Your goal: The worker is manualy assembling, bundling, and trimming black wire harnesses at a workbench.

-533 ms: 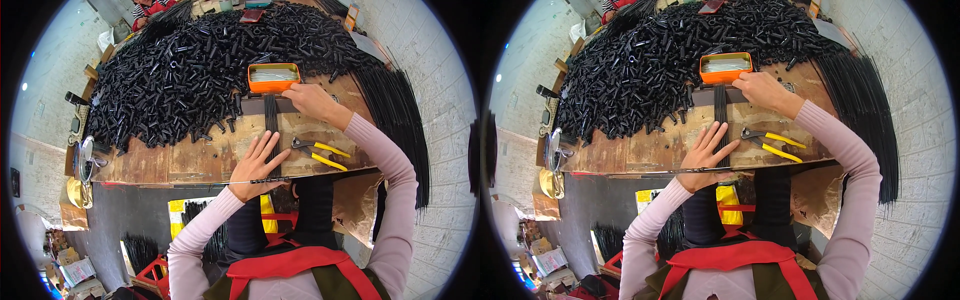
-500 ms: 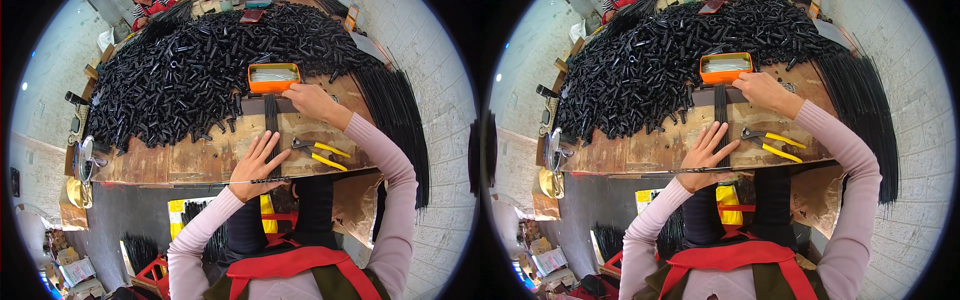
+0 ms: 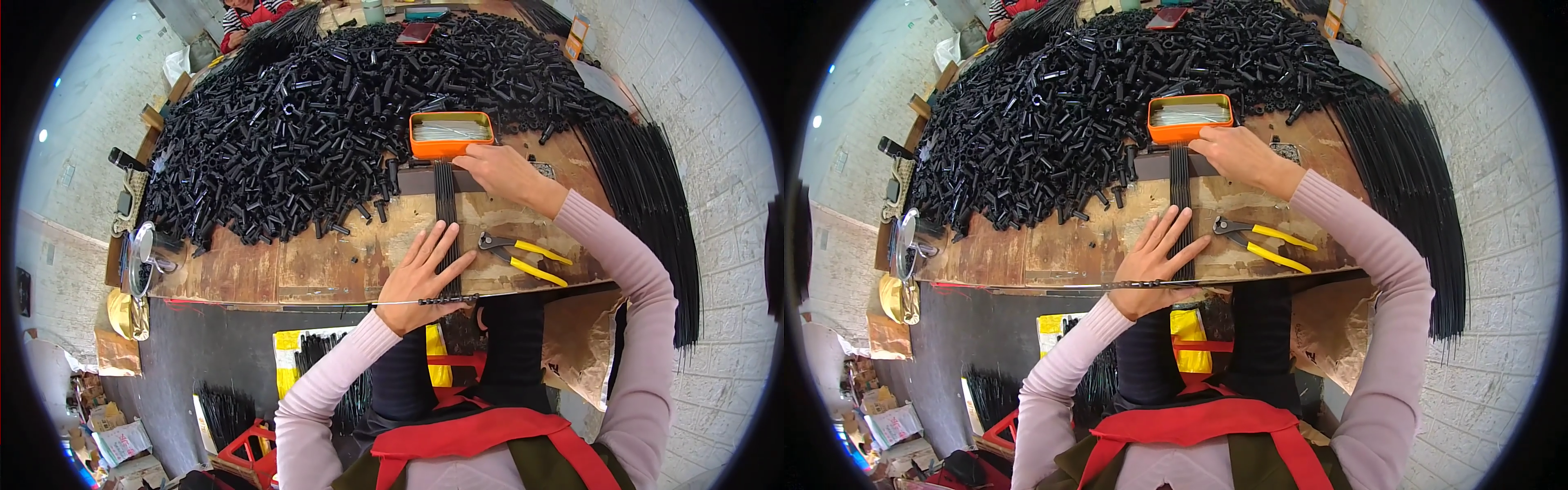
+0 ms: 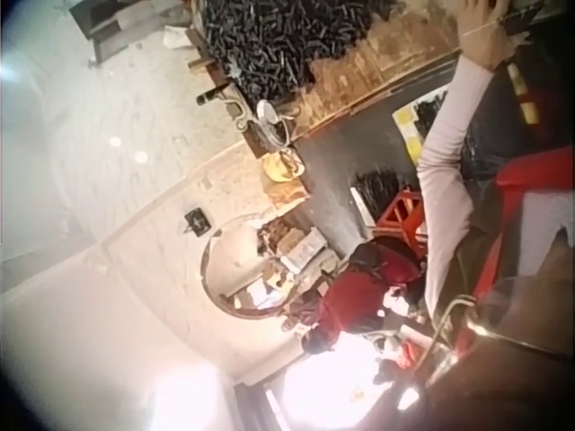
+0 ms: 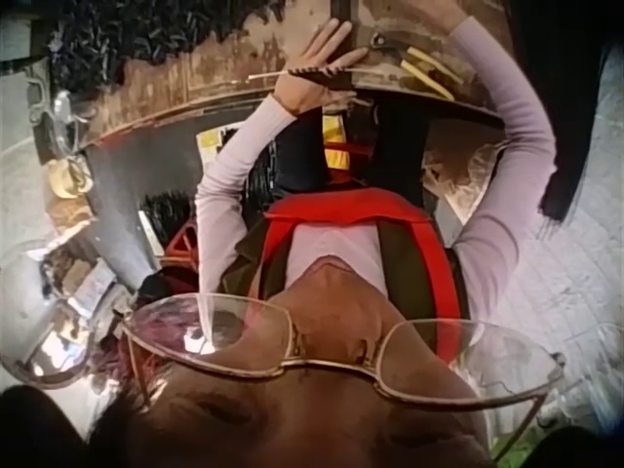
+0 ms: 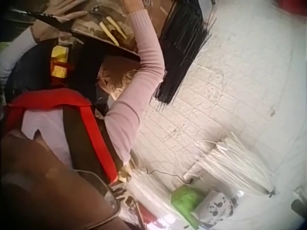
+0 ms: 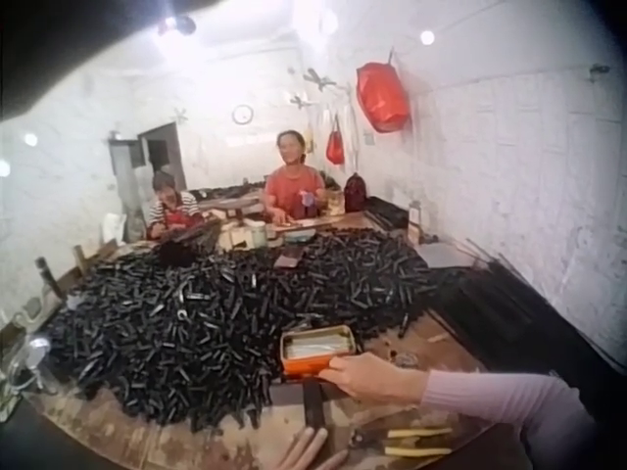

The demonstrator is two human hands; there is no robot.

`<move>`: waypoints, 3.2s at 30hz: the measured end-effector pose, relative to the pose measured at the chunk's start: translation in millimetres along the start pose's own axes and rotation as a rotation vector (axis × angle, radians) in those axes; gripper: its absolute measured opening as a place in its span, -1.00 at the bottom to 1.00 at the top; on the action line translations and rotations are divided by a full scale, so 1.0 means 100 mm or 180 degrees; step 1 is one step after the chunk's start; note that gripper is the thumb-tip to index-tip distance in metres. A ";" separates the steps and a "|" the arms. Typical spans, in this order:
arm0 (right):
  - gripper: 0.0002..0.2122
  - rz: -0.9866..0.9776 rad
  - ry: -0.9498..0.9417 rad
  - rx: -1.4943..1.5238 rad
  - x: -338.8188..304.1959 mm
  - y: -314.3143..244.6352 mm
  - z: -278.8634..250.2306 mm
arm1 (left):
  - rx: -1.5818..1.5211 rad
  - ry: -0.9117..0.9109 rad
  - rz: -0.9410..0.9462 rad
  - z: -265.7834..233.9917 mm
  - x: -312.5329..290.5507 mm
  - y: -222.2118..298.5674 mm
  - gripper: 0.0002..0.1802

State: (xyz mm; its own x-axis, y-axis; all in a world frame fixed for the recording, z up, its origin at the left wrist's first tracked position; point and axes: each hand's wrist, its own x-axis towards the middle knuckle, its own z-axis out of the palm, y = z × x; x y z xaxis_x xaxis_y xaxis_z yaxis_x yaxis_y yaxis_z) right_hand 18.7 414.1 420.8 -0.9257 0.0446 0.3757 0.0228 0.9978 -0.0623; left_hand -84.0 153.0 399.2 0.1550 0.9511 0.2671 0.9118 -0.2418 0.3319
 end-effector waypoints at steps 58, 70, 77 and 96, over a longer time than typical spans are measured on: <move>-0.89 -0.0134 0.0323 -0.0012 -0.08 0.14 -0.02 | 0.0020 0.0001 0.0062 -0.01 -0.02 0.01 0.04; -0.93 -0.0134 0.0318 -0.0328 -0.06 0.11 0.02 | 0.0038 0.0059 0.0047 -0.01 -0.02 0.02 0.07; -0.89 0.0013 0.0535 -0.0062 -0.02 0.09 0.01 | 0.0052 0.0001 0.0066 -0.04 -0.02 0.02 0.10; -0.89 0.0065 0.0570 0.0051 -0.02 0.05 0.03 | 0.0038 -0.0032 0.0081 -0.04 -0.02 0.01 0.11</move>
State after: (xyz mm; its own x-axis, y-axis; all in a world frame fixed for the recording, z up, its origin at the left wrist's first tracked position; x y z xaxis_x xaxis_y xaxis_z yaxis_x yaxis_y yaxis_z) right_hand 19.1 418.6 416.6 -0.8430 0.0742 0.5327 0.0335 0.9957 -0.0858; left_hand -84.8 149.6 403.1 0.1820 0.9465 0.2663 0.9119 -0.2638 0.3143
